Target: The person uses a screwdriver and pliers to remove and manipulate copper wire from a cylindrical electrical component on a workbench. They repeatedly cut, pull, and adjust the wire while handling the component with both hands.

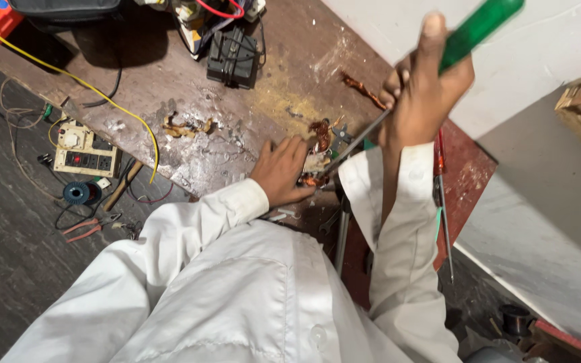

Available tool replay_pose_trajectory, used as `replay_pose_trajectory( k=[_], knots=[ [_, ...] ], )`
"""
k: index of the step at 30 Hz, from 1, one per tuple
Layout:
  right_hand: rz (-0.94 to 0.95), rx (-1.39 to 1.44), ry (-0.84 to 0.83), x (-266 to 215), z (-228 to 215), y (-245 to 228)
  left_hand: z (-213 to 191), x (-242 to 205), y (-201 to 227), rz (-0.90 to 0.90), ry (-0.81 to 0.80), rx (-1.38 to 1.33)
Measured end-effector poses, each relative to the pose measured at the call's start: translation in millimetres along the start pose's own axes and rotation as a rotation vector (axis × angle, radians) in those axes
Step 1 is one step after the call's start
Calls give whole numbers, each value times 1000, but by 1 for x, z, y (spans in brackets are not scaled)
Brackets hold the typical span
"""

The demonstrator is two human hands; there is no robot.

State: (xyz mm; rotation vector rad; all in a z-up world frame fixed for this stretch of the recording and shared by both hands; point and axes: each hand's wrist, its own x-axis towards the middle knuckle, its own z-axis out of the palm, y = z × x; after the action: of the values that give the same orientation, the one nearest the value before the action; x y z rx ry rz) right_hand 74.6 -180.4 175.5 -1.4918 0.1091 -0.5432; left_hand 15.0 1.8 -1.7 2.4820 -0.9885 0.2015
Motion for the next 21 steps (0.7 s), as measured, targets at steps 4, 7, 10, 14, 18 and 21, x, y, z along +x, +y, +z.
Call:
replay_pose_trajectory(
  k=[4,7,10,14,18,21],
  knots=[
    [261,112,-243,26,-5,1,-4,7,-5,-38,-213,-100],
    [416,124,-157,36,-4,9,-11,6,-4,-38,-279,-106],
    [495,80,-93,48,-7,19,-16,13,-5,-23,-308,-58],
    [642,36,-114,73,-3,53,-13,11,0,-55,-293,-92],
    [675,68,-193,88,13,62,-18,17,-5,-69,-301,-174],
    [477,36,-203,45,25,33,-21,13,-4,-99,-332,-177]
  ],
)
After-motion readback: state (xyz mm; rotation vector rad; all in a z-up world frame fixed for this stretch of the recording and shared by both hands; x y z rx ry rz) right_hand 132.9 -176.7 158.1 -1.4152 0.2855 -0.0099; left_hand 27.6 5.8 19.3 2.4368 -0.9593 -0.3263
